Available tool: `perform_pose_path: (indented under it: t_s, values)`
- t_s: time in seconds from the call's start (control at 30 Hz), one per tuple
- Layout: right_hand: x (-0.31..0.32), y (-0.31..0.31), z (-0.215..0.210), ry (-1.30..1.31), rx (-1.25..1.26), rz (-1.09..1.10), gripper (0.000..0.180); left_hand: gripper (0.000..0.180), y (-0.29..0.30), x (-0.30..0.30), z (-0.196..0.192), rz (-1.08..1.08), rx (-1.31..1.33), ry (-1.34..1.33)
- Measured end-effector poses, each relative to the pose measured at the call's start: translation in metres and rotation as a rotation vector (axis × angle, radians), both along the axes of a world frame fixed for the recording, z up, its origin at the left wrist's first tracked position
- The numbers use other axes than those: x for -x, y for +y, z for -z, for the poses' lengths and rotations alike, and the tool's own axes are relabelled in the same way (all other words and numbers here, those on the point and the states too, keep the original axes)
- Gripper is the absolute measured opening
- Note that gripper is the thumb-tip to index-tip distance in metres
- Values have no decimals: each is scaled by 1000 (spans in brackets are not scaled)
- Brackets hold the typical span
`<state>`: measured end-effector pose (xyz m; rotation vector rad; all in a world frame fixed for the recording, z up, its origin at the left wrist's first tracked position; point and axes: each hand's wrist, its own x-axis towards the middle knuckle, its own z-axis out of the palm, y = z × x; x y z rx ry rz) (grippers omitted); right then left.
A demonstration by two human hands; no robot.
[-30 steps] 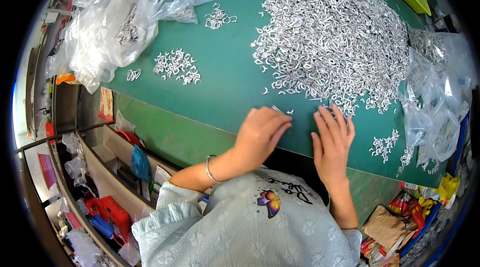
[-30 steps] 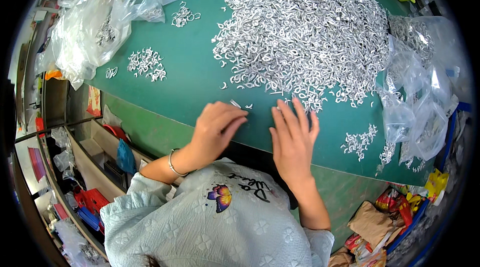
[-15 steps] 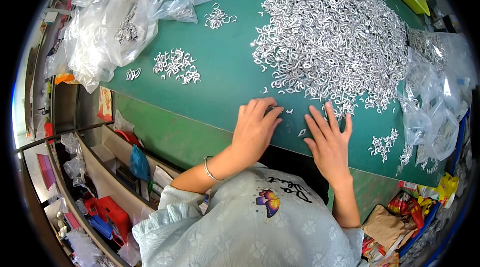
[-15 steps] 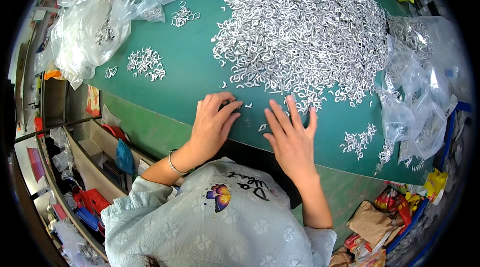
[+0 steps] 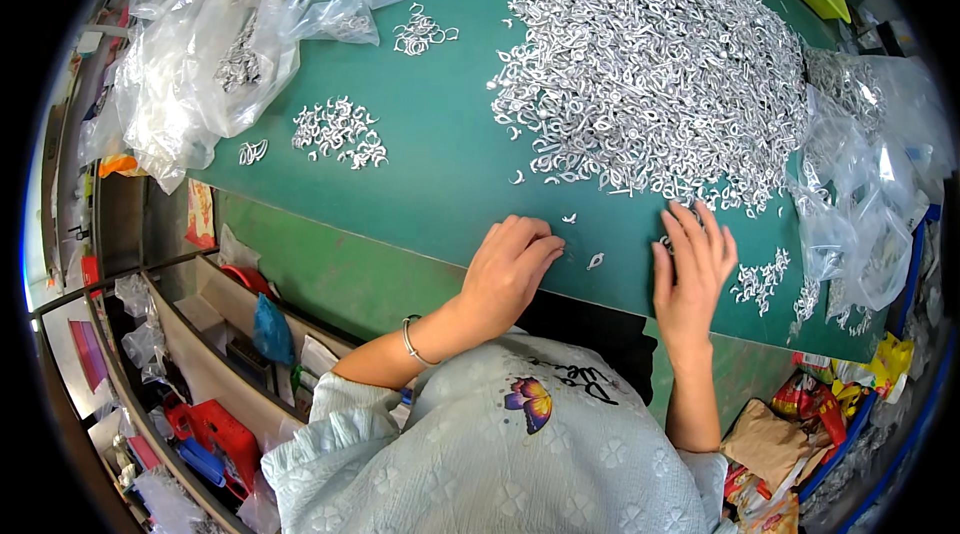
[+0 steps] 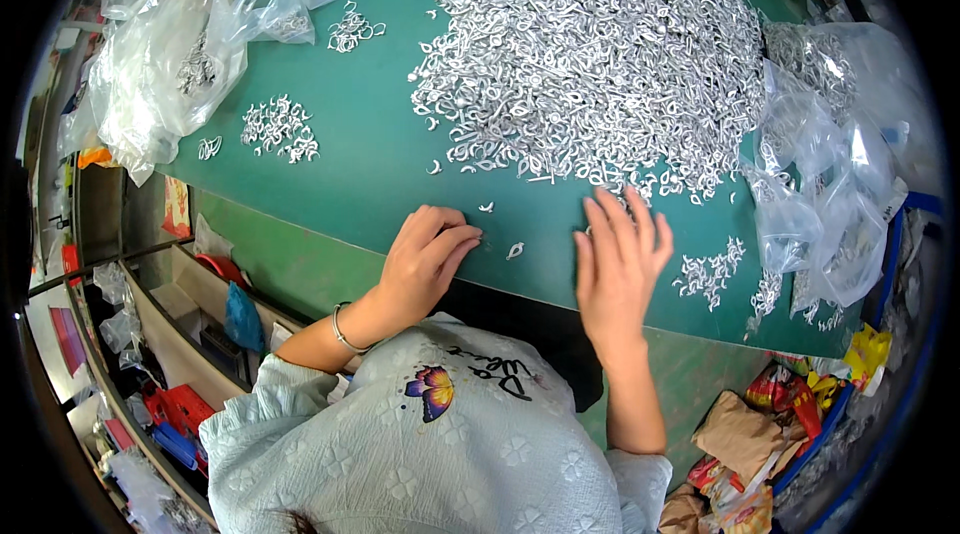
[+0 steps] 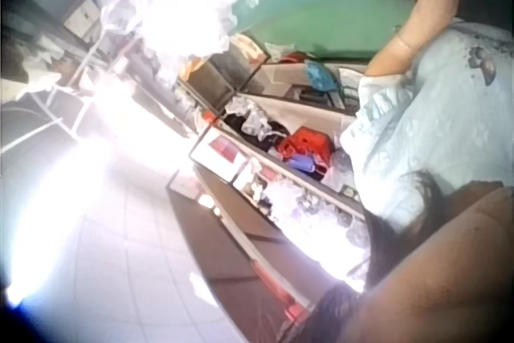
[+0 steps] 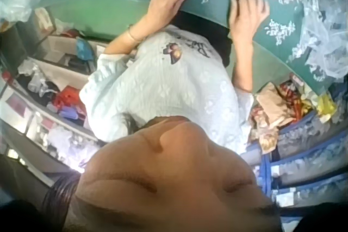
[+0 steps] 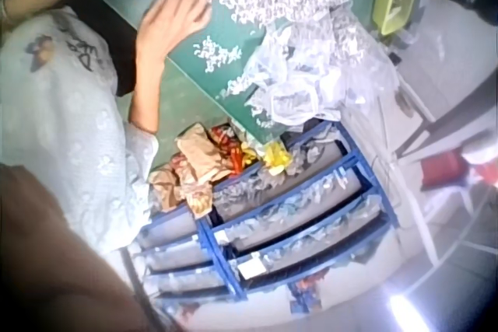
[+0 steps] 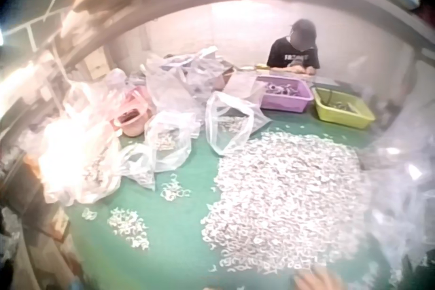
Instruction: The person sorts and arranges small silver metal leaf-shaped components on a green work surface by hand, picking them from a central pile and placing them into smaller organized groups.
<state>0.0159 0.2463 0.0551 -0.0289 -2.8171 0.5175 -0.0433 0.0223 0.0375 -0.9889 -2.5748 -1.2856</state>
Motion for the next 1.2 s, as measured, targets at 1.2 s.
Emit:
perform_pose_path:
  t_s: [1.2]
  values:
    - [8, -37, -5, -238, 273, -272, 63, 30, -13, -3, 3, 34, -11, 35]
